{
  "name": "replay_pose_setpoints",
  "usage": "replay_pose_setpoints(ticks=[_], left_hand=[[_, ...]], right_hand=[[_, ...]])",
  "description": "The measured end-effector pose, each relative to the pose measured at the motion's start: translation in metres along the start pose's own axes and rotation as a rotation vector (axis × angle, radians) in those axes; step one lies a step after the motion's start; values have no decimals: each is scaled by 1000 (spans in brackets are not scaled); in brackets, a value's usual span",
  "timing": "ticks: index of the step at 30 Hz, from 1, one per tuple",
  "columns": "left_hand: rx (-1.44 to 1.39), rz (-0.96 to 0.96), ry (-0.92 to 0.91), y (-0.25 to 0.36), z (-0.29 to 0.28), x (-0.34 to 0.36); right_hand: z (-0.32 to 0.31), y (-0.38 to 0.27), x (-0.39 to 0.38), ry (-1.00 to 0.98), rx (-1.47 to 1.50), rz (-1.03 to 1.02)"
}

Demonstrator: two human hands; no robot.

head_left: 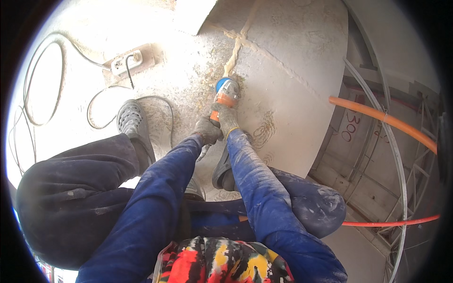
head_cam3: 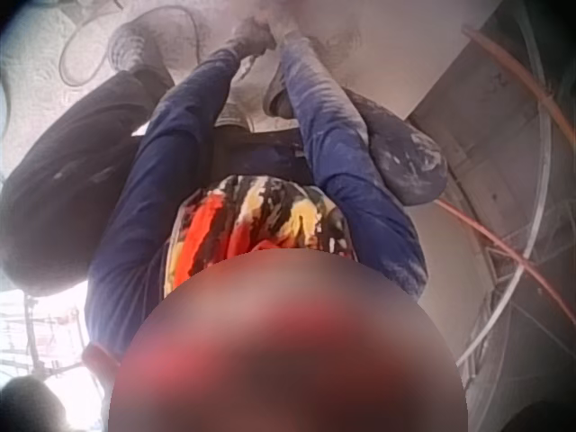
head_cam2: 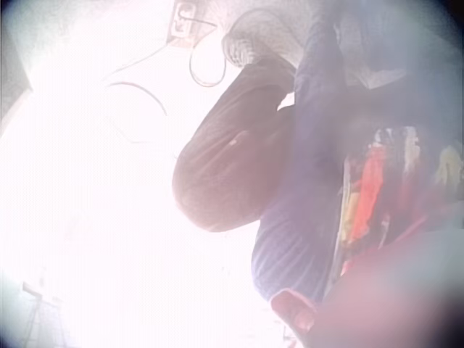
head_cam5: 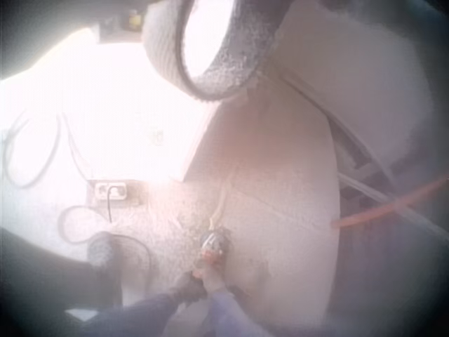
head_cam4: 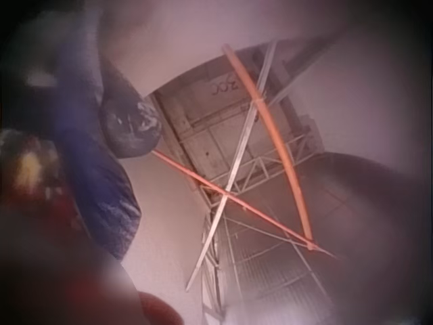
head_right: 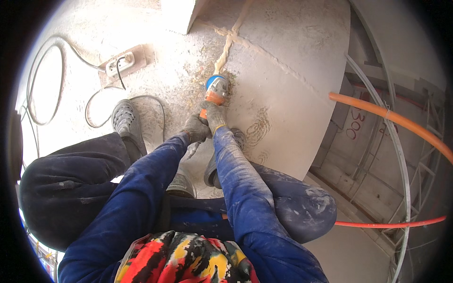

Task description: The person sits on the floor and uses an angle grinder to grind a concrete surface, creating dust. The person maintains a steady grip on the tool and moves it along the surface to remove material.

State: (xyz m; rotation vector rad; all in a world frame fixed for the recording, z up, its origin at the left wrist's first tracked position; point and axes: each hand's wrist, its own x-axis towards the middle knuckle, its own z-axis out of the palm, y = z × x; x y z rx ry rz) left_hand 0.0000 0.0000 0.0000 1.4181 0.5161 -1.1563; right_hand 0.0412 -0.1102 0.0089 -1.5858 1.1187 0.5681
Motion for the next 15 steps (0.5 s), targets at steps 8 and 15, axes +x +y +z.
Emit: replay_pose_setpoints(ticks=[8,15], left_hand=[[42,-14,10,16,3,-13],[72,41,17,30,14,-14]], right_hand=[[-8,3,3,150,-38,-79],[-26,-2,9,147,30,-71]])
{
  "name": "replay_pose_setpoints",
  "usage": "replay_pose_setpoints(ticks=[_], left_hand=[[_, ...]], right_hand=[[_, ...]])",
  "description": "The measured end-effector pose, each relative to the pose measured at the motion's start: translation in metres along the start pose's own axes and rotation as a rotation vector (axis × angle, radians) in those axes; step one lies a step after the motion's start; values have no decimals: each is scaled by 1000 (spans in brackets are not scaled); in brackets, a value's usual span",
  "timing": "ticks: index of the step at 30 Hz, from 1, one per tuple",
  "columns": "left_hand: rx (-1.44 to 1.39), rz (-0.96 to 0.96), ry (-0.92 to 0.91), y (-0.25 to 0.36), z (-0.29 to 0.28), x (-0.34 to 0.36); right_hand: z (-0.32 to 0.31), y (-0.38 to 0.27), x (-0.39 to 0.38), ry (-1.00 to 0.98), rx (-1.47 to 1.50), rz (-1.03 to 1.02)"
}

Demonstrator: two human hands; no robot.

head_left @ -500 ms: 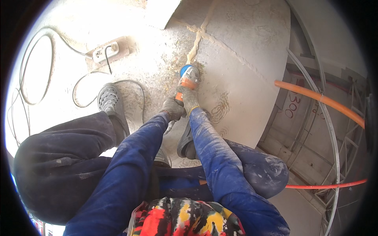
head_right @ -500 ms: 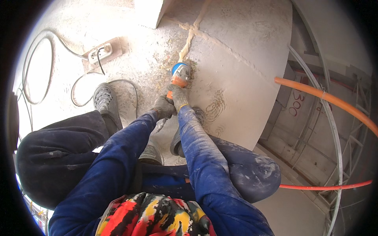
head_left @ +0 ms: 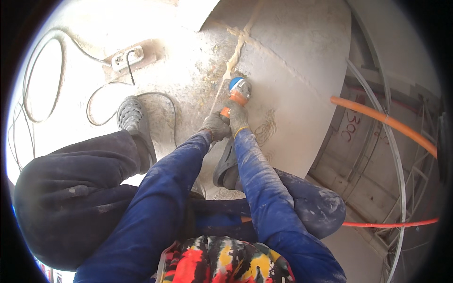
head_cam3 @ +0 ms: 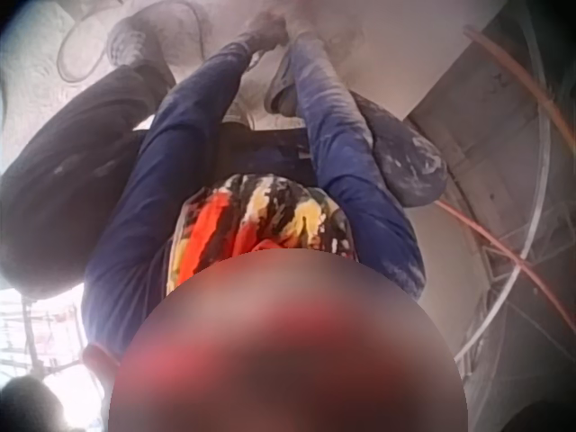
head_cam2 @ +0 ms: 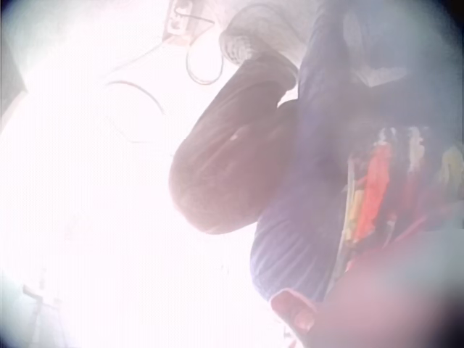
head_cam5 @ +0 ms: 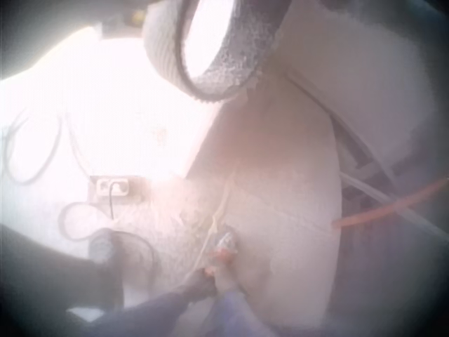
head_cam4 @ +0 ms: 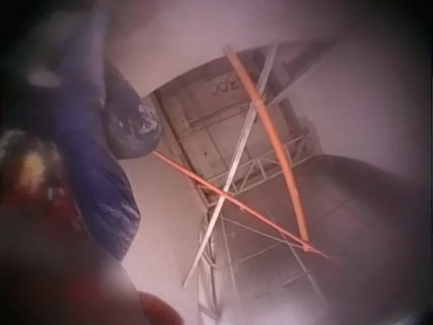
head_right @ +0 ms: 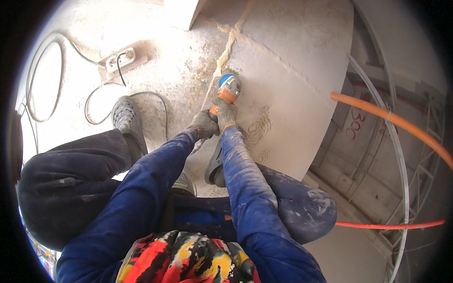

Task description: The person sits on the floor and uses an angle grinder to grind a concrete surface, creating dust. The person maintains a steady grip on the tool and moves it along the surface to remove material.

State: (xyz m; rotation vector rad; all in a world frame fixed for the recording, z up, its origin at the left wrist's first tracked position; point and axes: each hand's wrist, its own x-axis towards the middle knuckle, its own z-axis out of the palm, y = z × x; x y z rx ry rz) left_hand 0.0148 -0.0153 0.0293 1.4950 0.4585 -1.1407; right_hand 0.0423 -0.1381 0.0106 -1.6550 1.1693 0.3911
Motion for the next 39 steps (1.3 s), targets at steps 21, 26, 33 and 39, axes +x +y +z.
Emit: replay_pose_setpoints(ticks=[21,26,33,39], left_hand=[[11,-56,-72,6,-19,7],[-17,-54,-85,1,-21,5],[-83,-65,-79,-9,-15,11],[-91,-55,-62,-15,-14,14]], right_hand=[[16,-18,-10,-62,11,66],[23,-10,-7,21,-22,-2],[17,-10,-14,-113,-7,7],[23,-2,-6,-88,-5,-26]])
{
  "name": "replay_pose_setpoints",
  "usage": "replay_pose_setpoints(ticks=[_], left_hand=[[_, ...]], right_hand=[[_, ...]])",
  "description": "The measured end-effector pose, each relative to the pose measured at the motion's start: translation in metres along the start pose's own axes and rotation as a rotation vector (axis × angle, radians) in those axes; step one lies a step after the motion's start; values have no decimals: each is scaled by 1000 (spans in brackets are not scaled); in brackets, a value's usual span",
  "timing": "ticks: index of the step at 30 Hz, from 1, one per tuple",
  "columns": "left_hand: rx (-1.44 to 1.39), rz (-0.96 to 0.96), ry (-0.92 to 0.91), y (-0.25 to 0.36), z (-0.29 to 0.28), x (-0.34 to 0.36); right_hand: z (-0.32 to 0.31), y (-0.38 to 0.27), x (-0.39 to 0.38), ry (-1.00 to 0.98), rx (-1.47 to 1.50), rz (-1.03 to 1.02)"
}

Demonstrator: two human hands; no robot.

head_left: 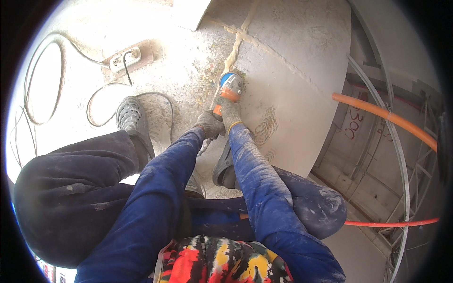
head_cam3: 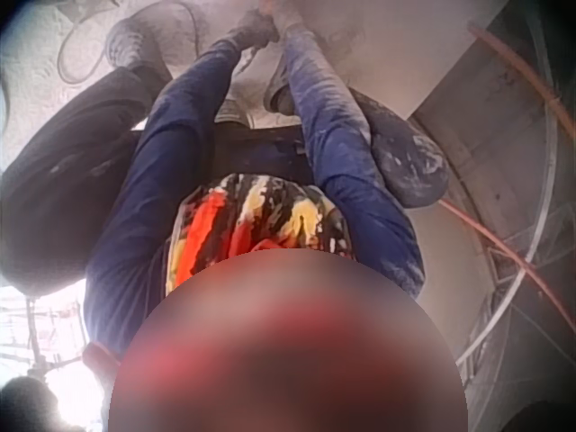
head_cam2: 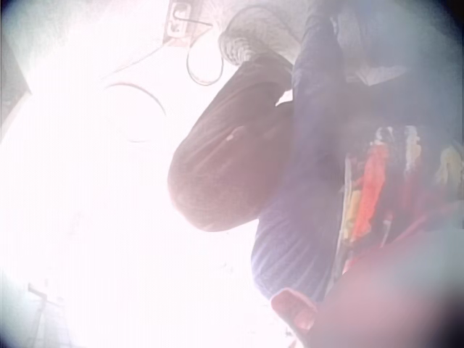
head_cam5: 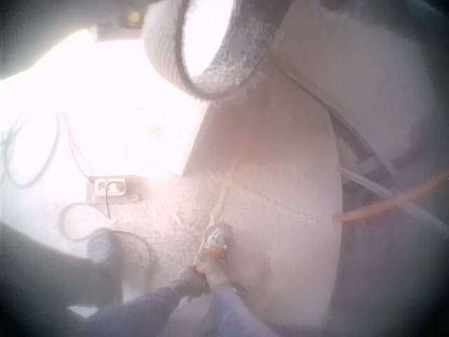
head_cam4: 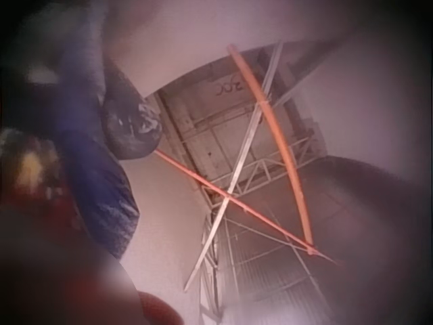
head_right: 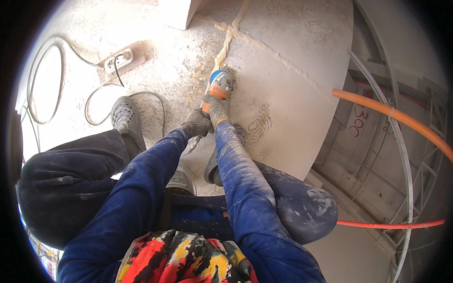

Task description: The person sits on the floor and uses an angle grinder to grind a concrete surface, creating dust. The person maintains a steady grip on the tool and moves it along the surface to remove material.

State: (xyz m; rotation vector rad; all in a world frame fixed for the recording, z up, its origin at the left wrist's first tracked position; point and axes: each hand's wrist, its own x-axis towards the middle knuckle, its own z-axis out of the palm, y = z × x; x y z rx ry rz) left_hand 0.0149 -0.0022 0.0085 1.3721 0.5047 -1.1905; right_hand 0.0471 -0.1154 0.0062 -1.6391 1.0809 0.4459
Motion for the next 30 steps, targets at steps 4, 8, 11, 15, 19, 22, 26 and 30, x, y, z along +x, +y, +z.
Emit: replay_pose_setpoints(ticks=[4,8,11,15,19,22,26,30], left_hand=[[-10,-4,-9,-6,2,5],[-96,40,7,-7,10,18],[513,377,12,15,26,23],[831,1091,146,77,62,-5],[-32,478,-234,134,86,-86],[10,542,-186,159,78,-135],[-7,552,-152,164,65,-148],[141,489,-15,136,45,-116]], right_hand=[[-1,7,9,-25,-14,-17],[-5,-6,13,-94,-54,-93],[-29,-41,3,-61,50,-52],[-93,-116,-44,-112,-17,-160],[-152,-192,-112,-206,-254,-177],[-185,-227,-146,-243,-327,-176],[-199,-238,-140,-422,-305,-169],[-157,-192,-99,-518,-87,-142]])
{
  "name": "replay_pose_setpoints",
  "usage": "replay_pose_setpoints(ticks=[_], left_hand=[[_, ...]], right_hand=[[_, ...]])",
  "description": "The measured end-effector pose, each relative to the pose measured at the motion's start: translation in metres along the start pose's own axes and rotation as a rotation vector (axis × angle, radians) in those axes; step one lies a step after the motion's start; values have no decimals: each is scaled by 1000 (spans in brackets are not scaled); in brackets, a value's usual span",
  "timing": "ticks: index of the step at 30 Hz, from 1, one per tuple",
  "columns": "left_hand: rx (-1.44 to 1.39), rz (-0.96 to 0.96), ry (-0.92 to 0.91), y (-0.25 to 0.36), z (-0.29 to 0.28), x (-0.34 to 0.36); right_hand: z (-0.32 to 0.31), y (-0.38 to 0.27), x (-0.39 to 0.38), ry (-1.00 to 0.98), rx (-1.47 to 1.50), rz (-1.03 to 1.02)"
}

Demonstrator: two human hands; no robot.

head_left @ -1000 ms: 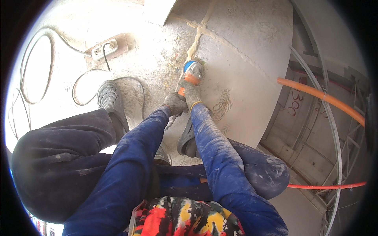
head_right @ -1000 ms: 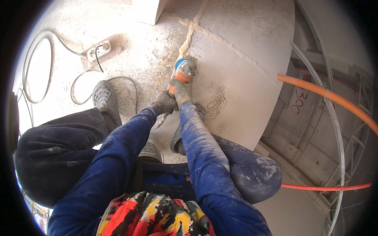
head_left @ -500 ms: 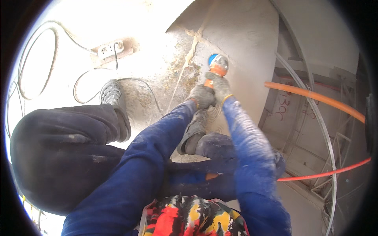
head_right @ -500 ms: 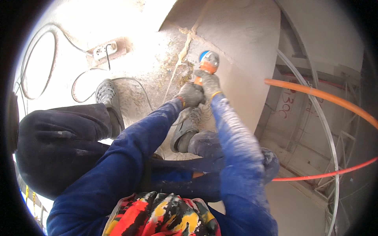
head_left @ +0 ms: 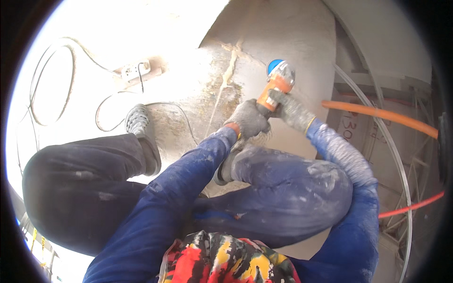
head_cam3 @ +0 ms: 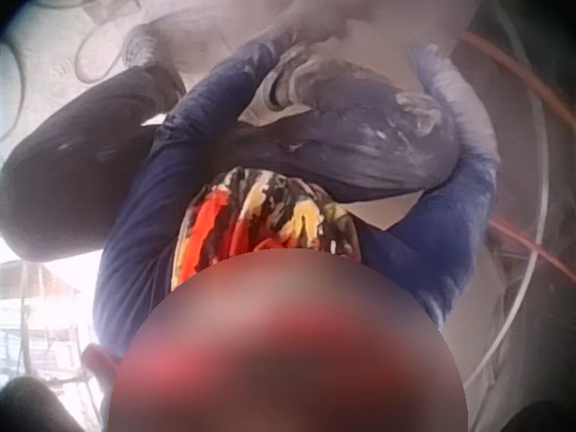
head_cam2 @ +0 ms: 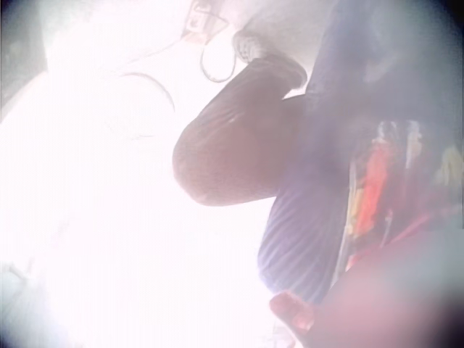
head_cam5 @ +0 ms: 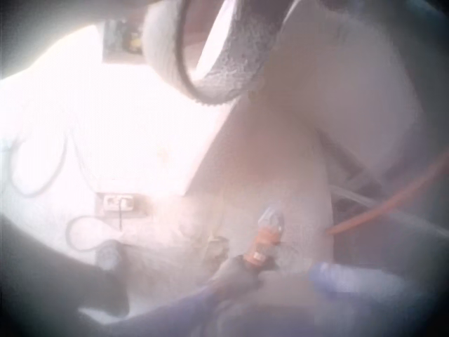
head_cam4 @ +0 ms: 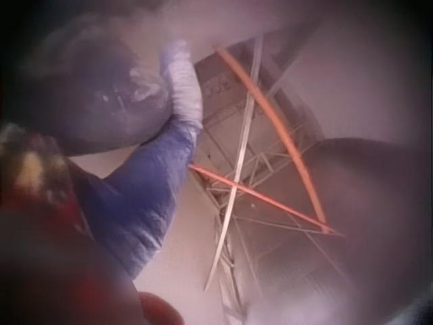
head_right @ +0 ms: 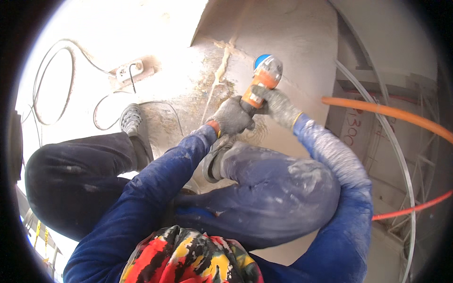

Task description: The person sits on the floor and uses an angle grinder to grind a concrete surface, creating dust. The person maintains a steady grip on the tool and moves it along the surface to remove material.

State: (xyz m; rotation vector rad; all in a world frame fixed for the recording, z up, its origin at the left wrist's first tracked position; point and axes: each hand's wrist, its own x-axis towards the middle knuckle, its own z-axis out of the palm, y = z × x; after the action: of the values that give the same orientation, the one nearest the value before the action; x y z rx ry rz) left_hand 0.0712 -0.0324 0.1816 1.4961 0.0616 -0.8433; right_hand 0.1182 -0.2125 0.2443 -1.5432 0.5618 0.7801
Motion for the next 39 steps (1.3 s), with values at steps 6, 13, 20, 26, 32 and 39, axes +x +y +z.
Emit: replay_pose_setpoints(ticks=[6,13,20,26,32,39], left_hand=[[84,-213,21,-89,-36,23],[-19,-351,-66,-126,-64,24],[-157,-341,-13,-154,-55,26],[-179,-337,-22,-169,-50,31],[-197,-320,15,-164,-45,29],[-133,-357,26,-168,-44,32]], right_hand=[[60,119,89,93,500,-8],[87,191,122,115,625,86],[81,227,141,163,192,22],[87,217,142,200,86,163],[94,198,139,225,126,196],[94,195,136,239,162,198]])
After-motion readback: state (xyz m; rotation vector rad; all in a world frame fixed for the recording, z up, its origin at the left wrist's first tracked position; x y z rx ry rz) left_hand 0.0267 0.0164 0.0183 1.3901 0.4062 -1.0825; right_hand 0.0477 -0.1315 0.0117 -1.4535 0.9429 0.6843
